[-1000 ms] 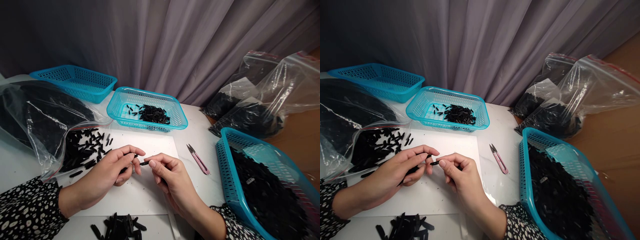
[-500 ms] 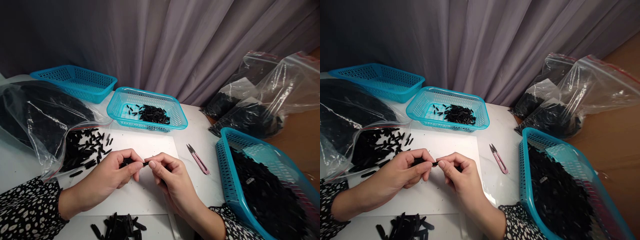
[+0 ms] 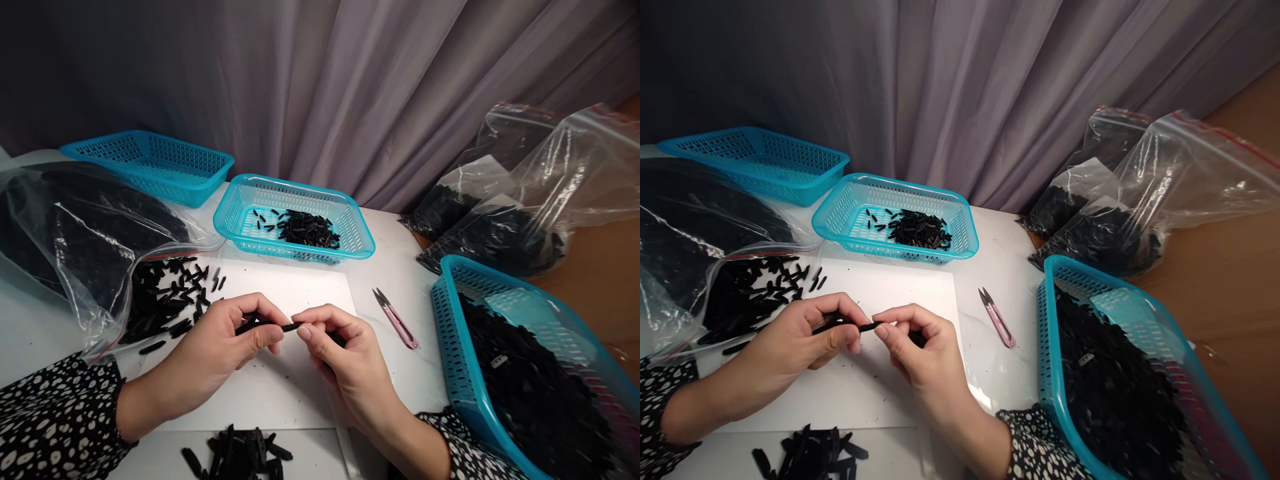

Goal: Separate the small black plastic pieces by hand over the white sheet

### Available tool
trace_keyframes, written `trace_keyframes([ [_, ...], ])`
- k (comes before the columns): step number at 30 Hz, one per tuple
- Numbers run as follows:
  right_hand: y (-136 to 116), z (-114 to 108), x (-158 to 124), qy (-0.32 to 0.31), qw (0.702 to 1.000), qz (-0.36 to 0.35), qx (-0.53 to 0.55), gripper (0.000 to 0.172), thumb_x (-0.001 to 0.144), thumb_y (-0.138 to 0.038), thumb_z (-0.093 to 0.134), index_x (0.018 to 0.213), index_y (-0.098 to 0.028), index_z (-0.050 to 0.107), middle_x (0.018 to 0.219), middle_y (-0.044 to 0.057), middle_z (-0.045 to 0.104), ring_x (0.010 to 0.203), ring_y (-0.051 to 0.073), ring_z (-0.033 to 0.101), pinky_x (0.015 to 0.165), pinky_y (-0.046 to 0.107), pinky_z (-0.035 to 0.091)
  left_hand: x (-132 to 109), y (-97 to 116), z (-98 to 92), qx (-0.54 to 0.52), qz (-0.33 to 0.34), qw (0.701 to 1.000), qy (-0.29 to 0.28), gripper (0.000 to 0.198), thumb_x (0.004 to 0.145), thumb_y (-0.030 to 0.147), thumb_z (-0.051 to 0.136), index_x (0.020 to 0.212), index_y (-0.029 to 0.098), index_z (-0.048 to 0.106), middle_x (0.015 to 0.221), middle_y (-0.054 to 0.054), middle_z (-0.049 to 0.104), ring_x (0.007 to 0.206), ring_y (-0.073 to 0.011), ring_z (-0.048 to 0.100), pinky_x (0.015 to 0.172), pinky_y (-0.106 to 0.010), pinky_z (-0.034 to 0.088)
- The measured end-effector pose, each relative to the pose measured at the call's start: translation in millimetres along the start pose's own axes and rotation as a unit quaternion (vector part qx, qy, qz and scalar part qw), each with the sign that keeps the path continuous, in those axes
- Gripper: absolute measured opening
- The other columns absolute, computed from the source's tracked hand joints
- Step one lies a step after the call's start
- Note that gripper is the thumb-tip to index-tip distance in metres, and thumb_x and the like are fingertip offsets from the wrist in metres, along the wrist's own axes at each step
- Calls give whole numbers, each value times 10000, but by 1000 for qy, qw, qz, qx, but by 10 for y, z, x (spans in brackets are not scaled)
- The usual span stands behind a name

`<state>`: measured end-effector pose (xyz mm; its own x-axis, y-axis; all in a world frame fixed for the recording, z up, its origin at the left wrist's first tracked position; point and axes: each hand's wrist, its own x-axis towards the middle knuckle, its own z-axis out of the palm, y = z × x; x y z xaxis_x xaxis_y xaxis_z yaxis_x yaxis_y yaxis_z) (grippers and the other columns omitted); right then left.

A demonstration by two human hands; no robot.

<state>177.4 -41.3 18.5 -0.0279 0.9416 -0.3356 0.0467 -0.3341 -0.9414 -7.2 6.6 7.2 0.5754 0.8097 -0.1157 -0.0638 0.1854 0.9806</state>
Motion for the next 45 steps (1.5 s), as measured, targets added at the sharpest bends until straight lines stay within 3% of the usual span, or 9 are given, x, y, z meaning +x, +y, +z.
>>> trace_keyframes([
  [5, 24, -8, 22, 3, 1000, -9, 4, 650, 727, -609, 701, 1052, -54, 607, 597, -31, 381, 481, -63, 348, 434, 57, 265, -16, -30, -22, -42, -33, 998, -22, 327, 894, 500, 666, 946, 178, 641, 726, 26, 604, 478, -32, 263, 421, -187, 182],
  [17, 39, -11, 31, -5, 1000, 0, 11, 646, 725, -604, 701, 1065, -64, 606, 598, -32, 380, 472, -56, 352, 412, 57, 258, -9, -34, 1, -51, -35, 997, -47, 320, 883, 485, 684, 954, 178, 624, 731, 28, 612, 472, -29, 270, 415, -195, 170],
  [22, 27, 0, 35, -3, 1000, -6, 5, 672, 746, -636, 662, 1100, -69, 590, 581, -41, 372, 446, -60, 309, 411, 63, 259, -24, 16, 29, -68, -54, 996, -26, 319, 930, 478, 602, 1007, 171, 643, 765, 12, 593, 463, -28, 257, 420, -212, 162],
  [26, -40, -24, 45, -19, 999, 15, -46, 597, 766, -568, 662, 1057, -48, 635, 583, -27, 392, 474, -64, 332, 439, 50, 254, -1, 49, 17, -82, -82, 993, 0, 314, 962, 427, 500, 998, 160, 660, 757, 12, 559, 461, -33, 235, 436, -226, 133],
  [29, -93, -40, 55, -11, 997, 14, -81, 549, 774, -527, 658, 1025, -39, 656, 582, -19, 401, 490, -63, 349, 455, 44, 257, 25, 11, -20, -21, -84, 996, 22, 352, 957, 475, 488, 967, 171, 664, 732, 24, 531, 469, -48, 239, 441, -229, 161],
  [34, -94, 5, 42, 8, 996, 7, -86, 564, 776, -563, 641, 984, -39, 643, 602, -12, 424, 499, -60, 354, 472, 51, 287, 12, -54, -36, 203, 10, 978, 36, 244, 863, 448, 650, 911, 212, 689, 733, 22, 579, 656, -125, 467, 592, -249, 352],
  [38, -80, 28, 37, -5, 995, -2, -102, 581, 781, -596, 623, 931, -35, 629, 586, -12, 413, 498, -60, 340, 477, 53, 280, -8, -38, -13, 262, 58, 963, 21, 225, 914, 370, 560, 838, 198, 683, 781, 13, 666, 717, -142, 564, 674, -265, 399],
  [42, -214, -30, 155, 64, 984, -74, -148, 613, 849, -647, 510, 929, -48, 615, 583, -12, 415, 499, -62, 311, 506, 59, 283, -3, -41, -8, 252, 47, 966, 14, 312, 918, 412, 524, 755, 178, 651, 664, 15, 601, 642, -138, 516, 624, -264, 371],
  [45, -479, -86, 438, 150, 947, -148, -241, 537, 887, -560, 510, 879, -35, 623, 650, 9, 488, 568, -66, 331, 569, 54, 276, 12, -67, -14, 208, 21, 978, 7, 353, 908, 461, 512, 781, 169, 665, 646, 11, 572, 618, -134, 479, 590, -257, 352],
])
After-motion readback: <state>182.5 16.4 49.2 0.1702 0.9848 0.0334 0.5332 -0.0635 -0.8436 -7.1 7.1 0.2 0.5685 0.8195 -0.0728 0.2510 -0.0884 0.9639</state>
